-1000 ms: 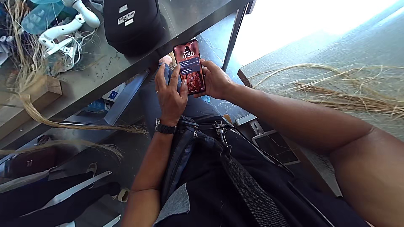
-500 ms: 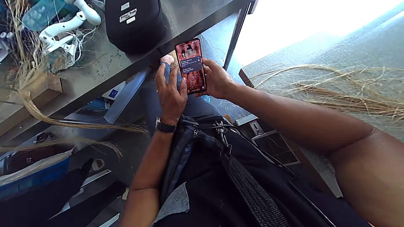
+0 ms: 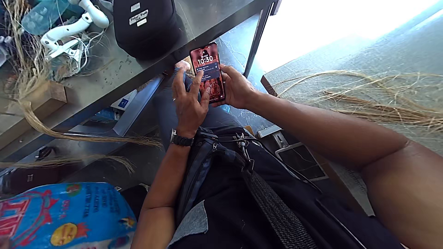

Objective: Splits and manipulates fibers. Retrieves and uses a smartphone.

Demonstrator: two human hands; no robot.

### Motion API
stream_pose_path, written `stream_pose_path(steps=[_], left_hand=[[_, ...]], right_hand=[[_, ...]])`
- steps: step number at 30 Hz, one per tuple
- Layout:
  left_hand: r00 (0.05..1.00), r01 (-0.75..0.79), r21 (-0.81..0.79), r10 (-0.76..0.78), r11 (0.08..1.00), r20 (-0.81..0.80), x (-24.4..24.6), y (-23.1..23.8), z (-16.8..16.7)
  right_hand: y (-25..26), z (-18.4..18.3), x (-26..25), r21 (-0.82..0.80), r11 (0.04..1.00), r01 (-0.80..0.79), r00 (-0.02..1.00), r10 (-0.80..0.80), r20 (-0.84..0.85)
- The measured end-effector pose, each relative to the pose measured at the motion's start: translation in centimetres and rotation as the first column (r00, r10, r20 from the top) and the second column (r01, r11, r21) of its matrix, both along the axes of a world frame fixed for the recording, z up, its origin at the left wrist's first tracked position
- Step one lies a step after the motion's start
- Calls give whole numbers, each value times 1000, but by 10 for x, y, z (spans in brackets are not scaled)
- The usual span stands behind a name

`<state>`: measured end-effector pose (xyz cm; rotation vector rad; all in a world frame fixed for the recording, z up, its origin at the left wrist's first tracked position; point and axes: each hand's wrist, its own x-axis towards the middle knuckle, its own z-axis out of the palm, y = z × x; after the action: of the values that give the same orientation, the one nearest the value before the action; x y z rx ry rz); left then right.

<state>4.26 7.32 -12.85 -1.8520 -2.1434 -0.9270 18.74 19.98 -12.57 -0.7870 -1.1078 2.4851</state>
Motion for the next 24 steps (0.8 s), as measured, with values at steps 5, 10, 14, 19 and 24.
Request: stream_pose_path(steps=[5, 10, 14, 19, 24], left_hand=[[996, 79, -22, -80, 997, -44, 3, 1, 1], [994, 107, 14, -107, 994, -24, 2, 1, 0], [997, 80, 40, -80, 996, -4, 0, 1, -2], [999, 27, 62, -29, 998, 28, 1, -1, 0], [999, -24, 68, 21, 997, 45, 0, -2, -1]], right_hand=[[-2, 2, 0, -2, 1000, 2, 1000, -2, 20], [-1, 1, 0, -12, 1000, 11, 1000, -11, 13], [-3, 5, 0, 13, 1000, 10, 999, -11, 35], [-1, 1, 1, 17, 1000, -1, 1000, 1, 9], [0, -1, 0, 13, 1000, 4, 1000, -4, 1]])
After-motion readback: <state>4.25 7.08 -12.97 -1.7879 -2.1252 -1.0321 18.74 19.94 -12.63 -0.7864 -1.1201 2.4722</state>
